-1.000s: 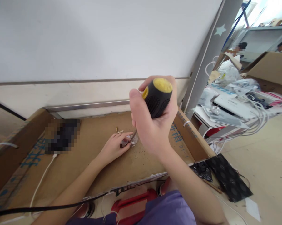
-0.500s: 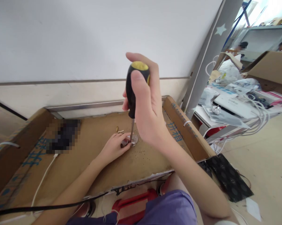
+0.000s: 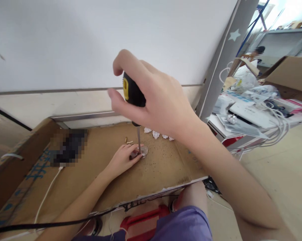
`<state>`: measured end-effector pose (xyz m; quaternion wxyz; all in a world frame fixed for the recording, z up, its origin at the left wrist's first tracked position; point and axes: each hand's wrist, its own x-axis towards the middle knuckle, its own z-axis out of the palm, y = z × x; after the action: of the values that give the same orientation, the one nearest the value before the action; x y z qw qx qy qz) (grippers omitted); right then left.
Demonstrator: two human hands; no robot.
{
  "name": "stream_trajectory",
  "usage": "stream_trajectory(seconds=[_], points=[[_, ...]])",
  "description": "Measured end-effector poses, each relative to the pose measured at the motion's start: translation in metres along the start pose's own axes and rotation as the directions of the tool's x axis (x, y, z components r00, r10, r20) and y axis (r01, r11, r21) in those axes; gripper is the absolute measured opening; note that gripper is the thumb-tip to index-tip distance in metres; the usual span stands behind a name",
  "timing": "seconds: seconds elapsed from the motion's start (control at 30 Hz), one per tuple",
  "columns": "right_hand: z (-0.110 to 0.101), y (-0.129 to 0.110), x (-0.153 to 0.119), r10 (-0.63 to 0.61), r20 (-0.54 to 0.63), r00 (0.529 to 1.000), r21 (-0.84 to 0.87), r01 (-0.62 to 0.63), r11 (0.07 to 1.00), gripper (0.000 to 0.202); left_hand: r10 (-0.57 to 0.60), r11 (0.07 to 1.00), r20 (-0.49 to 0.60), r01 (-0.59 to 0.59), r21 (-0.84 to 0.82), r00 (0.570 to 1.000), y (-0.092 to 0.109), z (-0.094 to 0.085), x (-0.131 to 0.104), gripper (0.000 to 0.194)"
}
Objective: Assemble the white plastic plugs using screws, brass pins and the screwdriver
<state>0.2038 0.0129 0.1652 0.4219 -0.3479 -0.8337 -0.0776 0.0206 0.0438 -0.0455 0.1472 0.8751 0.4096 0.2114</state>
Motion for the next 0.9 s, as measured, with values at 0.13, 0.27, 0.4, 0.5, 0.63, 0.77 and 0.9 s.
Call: stream_trajectory(seconds=[0.13,0.27,0.4,0.5,0.63,0.77,0.9], points=[[-0.008,-0.002,0.007,-0.01,0.184,0.983,0.154,-0.019,0.988,0.028,0.005,1.0,0.006,-0.005,0.016,1.0,0.001,-0.001,0.0,0.032],[-0.008,-0.01,0.017,0.105,0.057,0.993,0.183,-0.114,0.977,0.013,0.008,1.0,0.015,-0.008,0.026,1.0,0.003,-0.003,0.001,0.03],[-0.01,-0.015,0.023,0.101,0.144,0.984,0.282,-0.139,0.949,0.011,-0.002,1.0,0.026,0.001,0.03,1.0,0.004,-0.004,0.003,0.025],[-0.012,-0.01,0.023,-0.073,0.358,0.931,0.349,-0.061,0.935,0.028,-0.007,1.0,0.021,0.007,0.02,1.0,0.004,-0.003,0.003,0.027],[-0.003,-0.006,0.028,0.057,0.208,0.976,0.103,-0.08,0.992,0.02,-0.004,1.0,0.012,0.003,0.021,1.0,0.003,-0.002,0.003,0.028],[0.002,-0.01,0.032,0.133,0.094,0.987,-0.035,-0.131,0.991,0.019,0.004,0.999,-0.006,-0.004,0.038,1.0,0.004,-0.001,0.003,0.025],[-0.006,-0.012,0.032,-0.048,0.384,0.922,0.236,-0.048,0.971,0.011,0.0,0.999,-0.012,0.001,0.04,1.0,0.005,0.001,0.004,0.02]])
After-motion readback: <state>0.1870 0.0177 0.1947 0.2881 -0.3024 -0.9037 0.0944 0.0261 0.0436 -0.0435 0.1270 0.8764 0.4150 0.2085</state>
